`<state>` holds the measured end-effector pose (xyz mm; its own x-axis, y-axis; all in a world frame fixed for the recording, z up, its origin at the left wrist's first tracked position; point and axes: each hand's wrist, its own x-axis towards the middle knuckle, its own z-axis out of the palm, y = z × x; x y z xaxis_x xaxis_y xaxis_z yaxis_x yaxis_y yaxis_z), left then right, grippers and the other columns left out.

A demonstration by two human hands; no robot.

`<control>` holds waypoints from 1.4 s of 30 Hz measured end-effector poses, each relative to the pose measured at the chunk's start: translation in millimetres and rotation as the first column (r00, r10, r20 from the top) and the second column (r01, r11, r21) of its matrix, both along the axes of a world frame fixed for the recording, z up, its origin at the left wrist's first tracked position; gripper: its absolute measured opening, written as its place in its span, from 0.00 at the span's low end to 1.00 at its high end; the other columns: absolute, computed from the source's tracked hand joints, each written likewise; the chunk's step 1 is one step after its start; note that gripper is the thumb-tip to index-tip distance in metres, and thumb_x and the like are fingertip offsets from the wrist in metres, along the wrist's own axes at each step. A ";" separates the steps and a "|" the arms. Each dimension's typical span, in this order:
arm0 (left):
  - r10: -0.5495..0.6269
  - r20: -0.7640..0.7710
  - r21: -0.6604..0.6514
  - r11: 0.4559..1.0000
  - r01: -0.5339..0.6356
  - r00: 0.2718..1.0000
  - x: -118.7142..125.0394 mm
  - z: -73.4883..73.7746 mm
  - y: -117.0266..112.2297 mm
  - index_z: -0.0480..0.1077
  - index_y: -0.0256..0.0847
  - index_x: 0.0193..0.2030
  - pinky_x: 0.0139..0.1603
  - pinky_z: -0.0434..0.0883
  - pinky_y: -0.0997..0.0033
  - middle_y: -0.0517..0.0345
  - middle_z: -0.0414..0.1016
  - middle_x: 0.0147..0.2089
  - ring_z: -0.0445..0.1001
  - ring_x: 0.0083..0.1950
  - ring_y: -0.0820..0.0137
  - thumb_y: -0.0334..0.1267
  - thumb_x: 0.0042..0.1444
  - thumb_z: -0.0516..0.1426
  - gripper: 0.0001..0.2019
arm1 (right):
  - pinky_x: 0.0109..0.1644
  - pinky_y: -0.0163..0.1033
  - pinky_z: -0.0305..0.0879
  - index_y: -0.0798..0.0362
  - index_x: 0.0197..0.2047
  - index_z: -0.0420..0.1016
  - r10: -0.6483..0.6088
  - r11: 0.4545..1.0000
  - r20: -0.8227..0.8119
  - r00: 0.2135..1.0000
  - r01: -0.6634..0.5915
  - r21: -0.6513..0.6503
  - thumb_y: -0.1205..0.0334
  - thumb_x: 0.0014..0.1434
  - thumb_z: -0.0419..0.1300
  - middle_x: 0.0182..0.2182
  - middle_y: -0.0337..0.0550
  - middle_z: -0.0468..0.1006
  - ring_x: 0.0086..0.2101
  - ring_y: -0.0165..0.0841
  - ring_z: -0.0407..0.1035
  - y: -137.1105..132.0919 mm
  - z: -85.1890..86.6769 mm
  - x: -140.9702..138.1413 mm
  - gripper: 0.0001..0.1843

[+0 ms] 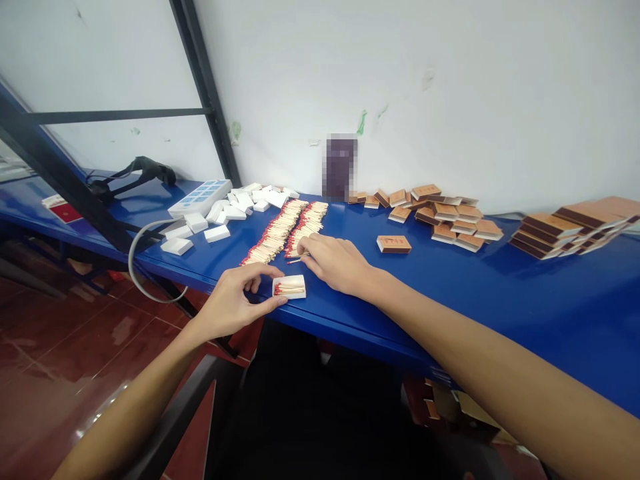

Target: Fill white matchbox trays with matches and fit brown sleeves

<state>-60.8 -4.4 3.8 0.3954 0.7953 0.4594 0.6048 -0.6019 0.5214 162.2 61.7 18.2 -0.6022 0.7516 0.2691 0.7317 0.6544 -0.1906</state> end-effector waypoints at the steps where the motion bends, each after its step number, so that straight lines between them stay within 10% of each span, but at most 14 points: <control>1: 0.001 -0.002 0.002 1.000 -0.001 1.000 0.0 -0.3 -0.1 0.75 0.42 0.45 0.34 0.64 0.73 0.62 0.75 0.33 0.65 0.29 0.74 0.43 0.55 0.65 0.13 | 0.39 0.39 0.58 0.51 0.43 0.69 0.000 1.000 0.000 1.000 0.000 -0.006 0.61 0.68 0.49 0.42 0.45 0.78 0.39 0.36 0.69 -0.4 0.6 -0.4 0.08; 42: -0.002 -0.015 0.028 1.000 0.003 1.000 0.3 -1.9 0.6 0.74 0.42 0.46 0.34 0.64 0.73 0.62 0.75 0.35 0.66 0.29 0.74 0.42 0.55 0.65 0.13 | 0.45 0.42 0.62 0.50 0.45 0.69 0.048 0.997 -0.059 0.997 -0.052 -0.054 0.62 0.68 0.48 0.43 0.46 0.75 0.43 0.38 0.69 -2.4 -4.0 1.8 0.09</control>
<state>-60.5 -3.8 1.9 0.4048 0.7812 0.4754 0.6110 -0.6178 0.4950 164.1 59.3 14.3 -0.6241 0.7356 0.2634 0.6851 0.6773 -0.2681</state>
